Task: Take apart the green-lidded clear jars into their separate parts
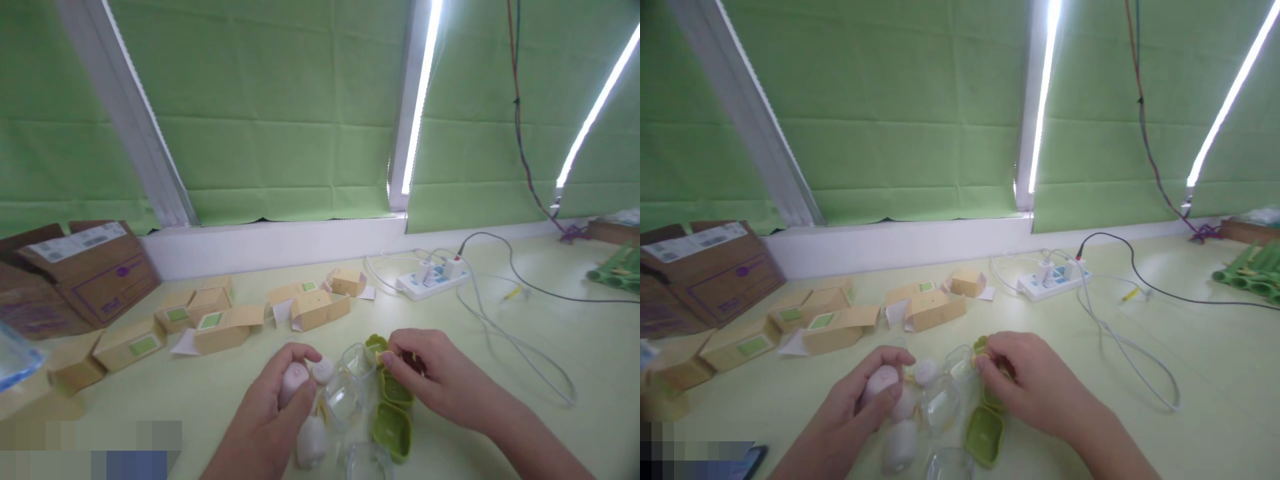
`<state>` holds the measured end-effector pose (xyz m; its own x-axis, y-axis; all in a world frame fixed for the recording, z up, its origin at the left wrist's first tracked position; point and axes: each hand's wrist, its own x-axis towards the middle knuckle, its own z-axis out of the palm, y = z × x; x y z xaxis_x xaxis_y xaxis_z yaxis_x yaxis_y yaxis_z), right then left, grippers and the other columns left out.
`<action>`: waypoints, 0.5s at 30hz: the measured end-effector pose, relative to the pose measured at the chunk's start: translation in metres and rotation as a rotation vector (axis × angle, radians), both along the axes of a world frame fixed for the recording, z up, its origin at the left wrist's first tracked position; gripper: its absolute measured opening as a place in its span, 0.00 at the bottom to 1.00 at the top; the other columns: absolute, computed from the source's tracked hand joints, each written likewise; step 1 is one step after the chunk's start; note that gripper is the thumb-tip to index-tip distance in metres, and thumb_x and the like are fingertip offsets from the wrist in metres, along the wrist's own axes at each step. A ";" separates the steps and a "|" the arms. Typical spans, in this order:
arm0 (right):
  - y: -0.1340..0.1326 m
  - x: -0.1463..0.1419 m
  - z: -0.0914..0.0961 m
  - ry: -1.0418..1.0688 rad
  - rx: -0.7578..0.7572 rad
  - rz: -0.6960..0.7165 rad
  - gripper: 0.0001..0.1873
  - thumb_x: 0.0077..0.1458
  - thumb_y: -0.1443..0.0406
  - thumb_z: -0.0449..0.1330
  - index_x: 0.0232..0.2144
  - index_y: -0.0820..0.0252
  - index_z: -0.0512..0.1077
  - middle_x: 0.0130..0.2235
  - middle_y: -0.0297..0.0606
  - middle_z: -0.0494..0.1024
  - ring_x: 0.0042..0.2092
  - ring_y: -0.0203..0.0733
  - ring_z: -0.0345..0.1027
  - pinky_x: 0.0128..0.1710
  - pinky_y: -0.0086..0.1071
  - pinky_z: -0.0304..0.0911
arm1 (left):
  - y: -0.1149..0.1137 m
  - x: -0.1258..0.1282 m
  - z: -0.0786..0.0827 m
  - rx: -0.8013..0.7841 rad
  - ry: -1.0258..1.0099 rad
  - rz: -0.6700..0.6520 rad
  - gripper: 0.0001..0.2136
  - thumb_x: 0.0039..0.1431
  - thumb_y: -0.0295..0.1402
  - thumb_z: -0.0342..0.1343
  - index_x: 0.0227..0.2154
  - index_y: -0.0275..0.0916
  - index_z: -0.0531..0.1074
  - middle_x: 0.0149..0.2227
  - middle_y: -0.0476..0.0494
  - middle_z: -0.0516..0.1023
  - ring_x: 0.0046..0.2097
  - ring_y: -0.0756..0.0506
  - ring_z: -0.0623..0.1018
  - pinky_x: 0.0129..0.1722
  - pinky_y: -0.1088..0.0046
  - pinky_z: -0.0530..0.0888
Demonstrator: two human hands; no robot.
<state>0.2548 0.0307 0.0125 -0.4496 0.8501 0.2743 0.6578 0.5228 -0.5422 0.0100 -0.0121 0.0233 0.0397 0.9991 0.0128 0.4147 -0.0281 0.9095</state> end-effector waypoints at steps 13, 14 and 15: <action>-0.005 -0.013 -0.006 -0.152 -0.042 0.048 0.16 0.60 0.64 0.56 0.20 0.59 0.65 0.19 0.28 0.65 0.22 0.32 0.54 0.23 0.28 0.43 | 0.013 -0.029 -0.002 0.058 0.651 -0.022 0.15 0.59 0.43 0.54 0.45 0.44 0.74 0.41 0.41 0.84 0.44 0.34 0.81 0.45 0.60 0.71; -0.006 -0.013 -0.007 -0.163 -0.035 0.043 0.16 0.60 0.64 0.56 0.20 0.59 0.66 0.20 0.29 0.67 0.22 0.32 0.54 0.23 0.28 0.43 | 0.013 -0.031 0.000 0.062 0.665 -0.022 0.15 0.58 0.45 0.54 0.44 0.44 0.75 0.39 0.42 0.84 0.42 0.34 0.81 0.43 0.61 0.71; -0.005 -0.013 -0.008 -0.174 -0.029 0.038 0.15 0.59 0.64 0.57 0.20 0.59 0.67 0.20 0.29 0.68 0.22 0.32 0.54 0.23 0.28 0.42 | 0.013 -0.033 0.001 0.073 0.676 -0.016 0.15 0.57 0.46 0.55 0.41 0.44 0.75 0.35 0.43 0.84 0.39 0.35 0.81 0.40 0.63 0.71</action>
<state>0.2413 0.0253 0.0044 -0.5199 0.8381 0.1651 0.7230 0.5347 -0.4376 -0.0231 0.0007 0.0244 0.0775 0.9958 0.0478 0.8902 -0.0907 0.4464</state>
